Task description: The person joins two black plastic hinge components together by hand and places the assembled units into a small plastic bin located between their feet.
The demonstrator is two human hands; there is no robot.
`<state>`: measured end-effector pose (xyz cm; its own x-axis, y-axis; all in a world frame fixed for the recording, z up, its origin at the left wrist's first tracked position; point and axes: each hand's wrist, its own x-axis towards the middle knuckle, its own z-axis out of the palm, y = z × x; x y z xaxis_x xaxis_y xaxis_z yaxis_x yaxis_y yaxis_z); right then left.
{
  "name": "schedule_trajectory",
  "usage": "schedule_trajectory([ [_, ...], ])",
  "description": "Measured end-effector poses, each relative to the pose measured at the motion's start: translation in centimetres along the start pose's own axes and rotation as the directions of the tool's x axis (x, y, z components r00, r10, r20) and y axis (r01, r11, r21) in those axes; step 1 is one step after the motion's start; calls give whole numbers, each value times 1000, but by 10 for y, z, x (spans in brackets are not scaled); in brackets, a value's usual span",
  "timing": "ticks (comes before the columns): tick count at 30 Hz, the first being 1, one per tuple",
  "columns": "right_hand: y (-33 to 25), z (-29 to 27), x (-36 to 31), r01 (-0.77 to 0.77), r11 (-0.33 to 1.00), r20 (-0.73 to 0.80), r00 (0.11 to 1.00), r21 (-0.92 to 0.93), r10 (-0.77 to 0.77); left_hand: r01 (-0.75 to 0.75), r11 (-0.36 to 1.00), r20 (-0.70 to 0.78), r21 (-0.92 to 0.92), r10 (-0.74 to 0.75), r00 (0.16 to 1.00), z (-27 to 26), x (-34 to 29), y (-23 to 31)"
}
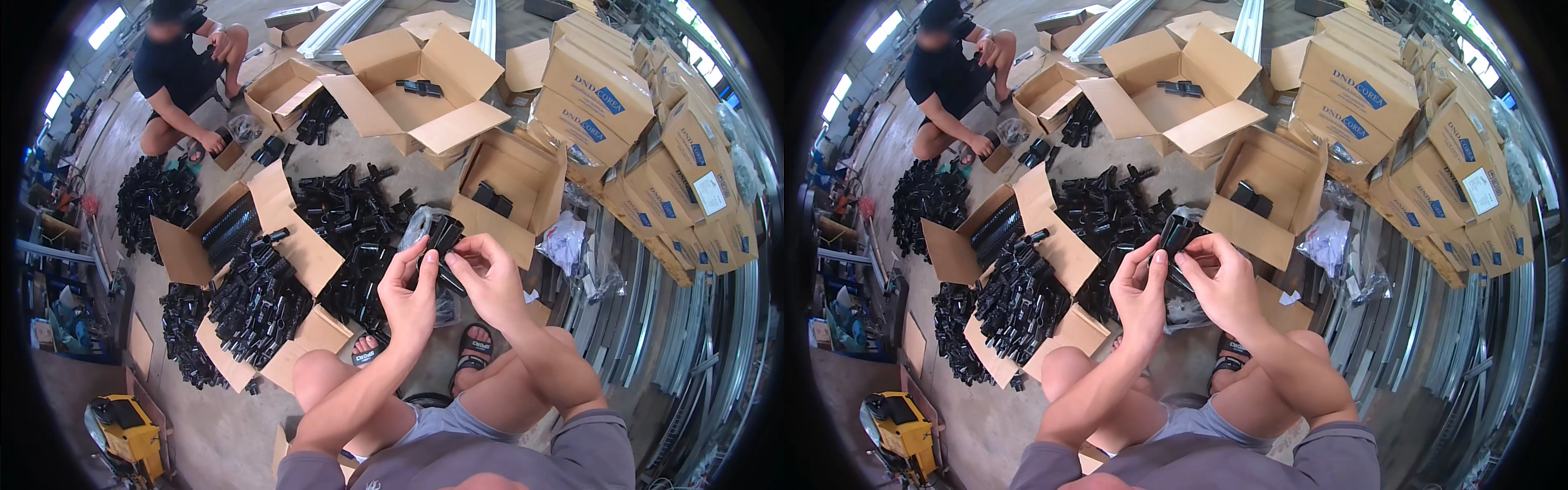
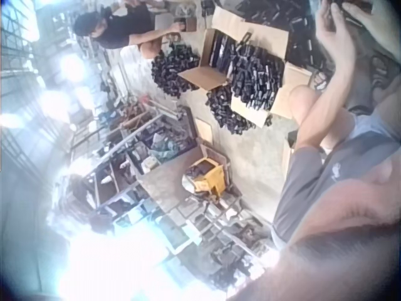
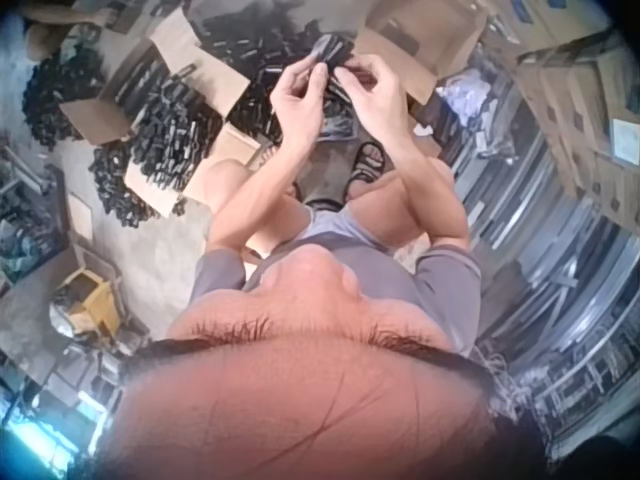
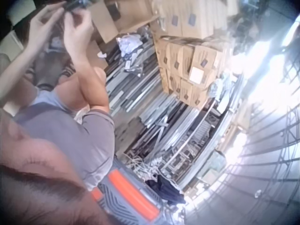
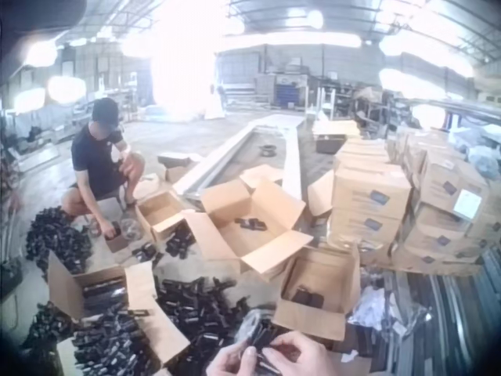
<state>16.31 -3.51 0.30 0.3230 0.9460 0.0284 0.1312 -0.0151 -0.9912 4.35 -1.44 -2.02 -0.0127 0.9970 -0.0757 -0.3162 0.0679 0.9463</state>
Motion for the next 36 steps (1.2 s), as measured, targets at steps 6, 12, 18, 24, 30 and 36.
schedule_trajectory([
  [6, -3, 1, 3, -79, 987, 34, 996, -143, 85, 2, 1000, 23, 4, -2, 1000, -2, 1, 1],
  [12, 5, 2, 4, -9, 999, 28, 1000, -53, 11, -28, 999, 21, 41, 27, 999, -2, 1, -4],
  [18, 2, 2, 0, -30, 999, 11, 999, -23, 30, -19, 999, 32, 47, 17, 999, -2, 0, -1],
  [24, 13, 1, 5, -35, 998, 57, 998, -45, 37, 32, 999, -10, 21, -32, 999, -5, 1, 3],
  [30, 6, -3, 2, -195, 974, 200, 965, 112, 170, 3, 1000, -13, 21, -3, 1000, -7, 7, 8],
  [36, 0, -10, 5, -108, 991, 275, 953, -73, 124, 64, 998, 146, 24, -67, 987, -13, 14, 21],
])
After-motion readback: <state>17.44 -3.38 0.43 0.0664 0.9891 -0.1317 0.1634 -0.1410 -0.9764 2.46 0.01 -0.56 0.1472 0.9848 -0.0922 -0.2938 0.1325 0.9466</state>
